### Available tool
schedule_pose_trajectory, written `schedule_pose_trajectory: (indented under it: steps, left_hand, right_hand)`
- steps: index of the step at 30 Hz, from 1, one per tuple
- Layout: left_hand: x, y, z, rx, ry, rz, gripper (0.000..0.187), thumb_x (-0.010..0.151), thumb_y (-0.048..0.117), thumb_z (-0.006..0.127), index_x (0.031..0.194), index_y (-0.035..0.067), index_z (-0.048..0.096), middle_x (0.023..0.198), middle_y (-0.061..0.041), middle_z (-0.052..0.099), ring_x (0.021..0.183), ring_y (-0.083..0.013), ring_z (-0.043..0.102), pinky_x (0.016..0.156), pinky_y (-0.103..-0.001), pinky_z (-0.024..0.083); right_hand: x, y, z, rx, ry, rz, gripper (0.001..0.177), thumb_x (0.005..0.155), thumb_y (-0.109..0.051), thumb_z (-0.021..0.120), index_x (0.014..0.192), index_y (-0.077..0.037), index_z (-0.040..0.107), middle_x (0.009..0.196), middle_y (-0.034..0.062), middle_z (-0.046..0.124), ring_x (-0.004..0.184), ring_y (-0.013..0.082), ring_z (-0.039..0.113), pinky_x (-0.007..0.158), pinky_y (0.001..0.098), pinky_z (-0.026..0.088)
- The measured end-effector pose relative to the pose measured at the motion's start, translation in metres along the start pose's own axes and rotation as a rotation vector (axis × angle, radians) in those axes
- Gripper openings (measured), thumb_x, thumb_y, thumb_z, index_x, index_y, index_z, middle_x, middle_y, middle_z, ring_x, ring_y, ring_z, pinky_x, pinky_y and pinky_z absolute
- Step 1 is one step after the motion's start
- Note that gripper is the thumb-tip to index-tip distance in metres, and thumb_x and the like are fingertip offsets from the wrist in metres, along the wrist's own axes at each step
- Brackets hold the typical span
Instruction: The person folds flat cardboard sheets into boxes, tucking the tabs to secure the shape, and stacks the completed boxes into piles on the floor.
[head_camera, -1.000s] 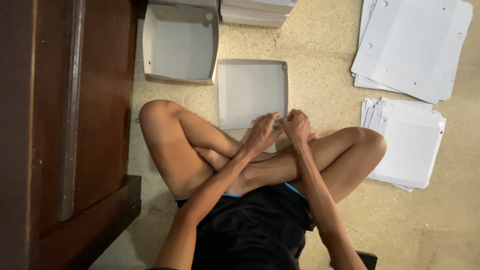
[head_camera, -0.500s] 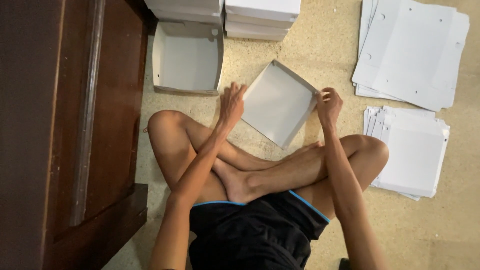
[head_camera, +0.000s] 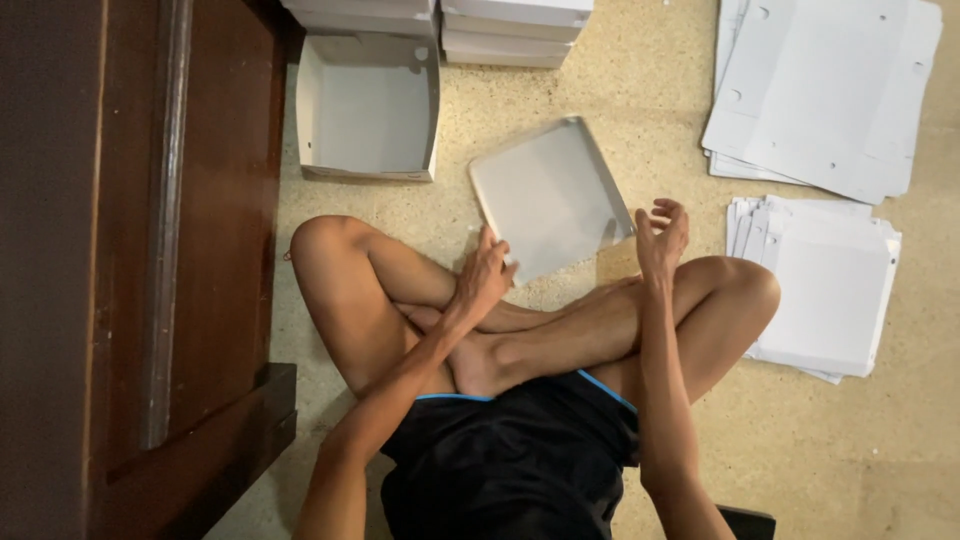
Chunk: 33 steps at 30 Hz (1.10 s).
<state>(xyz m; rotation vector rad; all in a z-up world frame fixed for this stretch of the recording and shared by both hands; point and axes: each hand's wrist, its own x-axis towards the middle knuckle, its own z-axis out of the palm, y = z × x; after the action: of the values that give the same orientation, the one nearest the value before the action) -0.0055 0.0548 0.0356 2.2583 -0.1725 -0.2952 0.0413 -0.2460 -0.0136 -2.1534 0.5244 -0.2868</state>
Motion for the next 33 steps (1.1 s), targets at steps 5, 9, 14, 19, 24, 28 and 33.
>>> schedule_pose_trajectory:
  steps: [5,9,14,19,24,28,33]
  left_hand:
    - [0.014,-0.01,0.019,0.429,-0.157,0.351,0.047,0.066,0.037,0.087,0.097,0.01,0.065,0.105,-0.01,0.045,0.094,-0.0338,0.053,0.076,-0.047,0.046]
    - [0.023,-0.028,0.05,0.644,-0.21,0.499,0.054,0.07,0.054,0.08,0.102,0.013,0.068,0.094,-0.006,0.051,0.09,-0.026,0.048,0.076,-0.044,0.039]
    - [0.01,0.007,0.049,0.593,-0.25,0.653,0.039,0.081,0.04,0.074,0.106,0.012,0.064,0.094,-0.008,0.056,0.086,-0.0288,0.057,0.073,-0.04,0.046]
    - [0.006,0.014,0.064,0.468,-0.174,0.76,0.015,0.092,0.02,0.063,0.093,0.006,0.058,0.084,-0.01,0.05,0.073,-0.0317,0.056,0.061,-0.039,0.048]
    - [0.003,0.021,0.073,0.456,-0.083,0.736,0.012,0.089,0.013,0.061,0.08,0.007,0.056,0.075,-0.007,0.049,0.064,-0.0267,0.056,0.055,-0.033,0.049]
    - [0.01,-0.012,0.119,0.499,-0.068,0.71,0.007,0.087,0.009,0.062,0.081,0.006,0.058,0.077,-0.007,0.051,0.068,-0.0262,0.057,0.055,-0.032,0.049]
    - [0.003,-0.013,0.128,0.711,0.103,0.772,0.005,0.087,0.016,0.059,0.085,0.012,0.057,0.077,-0.005,0.049,0.074,-0.0256,0.057,0.056,-0.032,0.049]
  right_hand:
    - [0.003,0.052,0.017,-0.175,-0.009,0.091,0.049,0.081,-0.024,0.082,0.12,-0.01,0.057,0.098,0.0125,0.058,0.086,0.034,0.067,0.068,0.0437,0.058]
    - [0.011,0.064,0.035,-0.181,-0.087,0.101,0.057,0.077,-0.021,0.082,0.126,-0.006,0.056,0.092,0.0127,0.062,0.092,0.0357,0.068,0.076,0.0462,0.056]
    - [0.016,0.046,0.043,-0.061,-0.133,0.121,0.057,0.071,-0.013,0.079,0.125,-0.005,0.061,0.088,0.0137,0.068,0.086,0.0305,0.071,0.073,0.0397,0.058]
    - [0.015,0.04,0.044,0.079,-0.199,0.177,0.057,0.07,-0.007,0.079,0.124,-0.003,0.062,0.091,0.0125,0.069,0.083,0.0246,0.072,0.067,0.0331,0.059]
    - [0.009,0.01,0.04,0.057,-0.208,0.069,0.05,0.081,-0.009,0.075,0.129,-0.002,0.06,0.099,0.0167,0.066,0.085,0.0299,0.07,0.071,0.0391,0.058]
    - [0.019,-0.011,0.053,0.079,-0.248,-0.114,0.049,0.083,-0.002,0.073,0.129,0.004,0.057,0.104,0.027,0.059,0.087,0.0434,0.068,0.073,0.0471,0.057]
    - [0.033,-0.02,0.083,-0.119,-0.161,-0.234,0.039,0.082,-0.008,0.075,0.12,-0.004,0.067,0.098,0.0119,0.062,0.074,0.0321,0.07,0.068,0.0431,0.058]
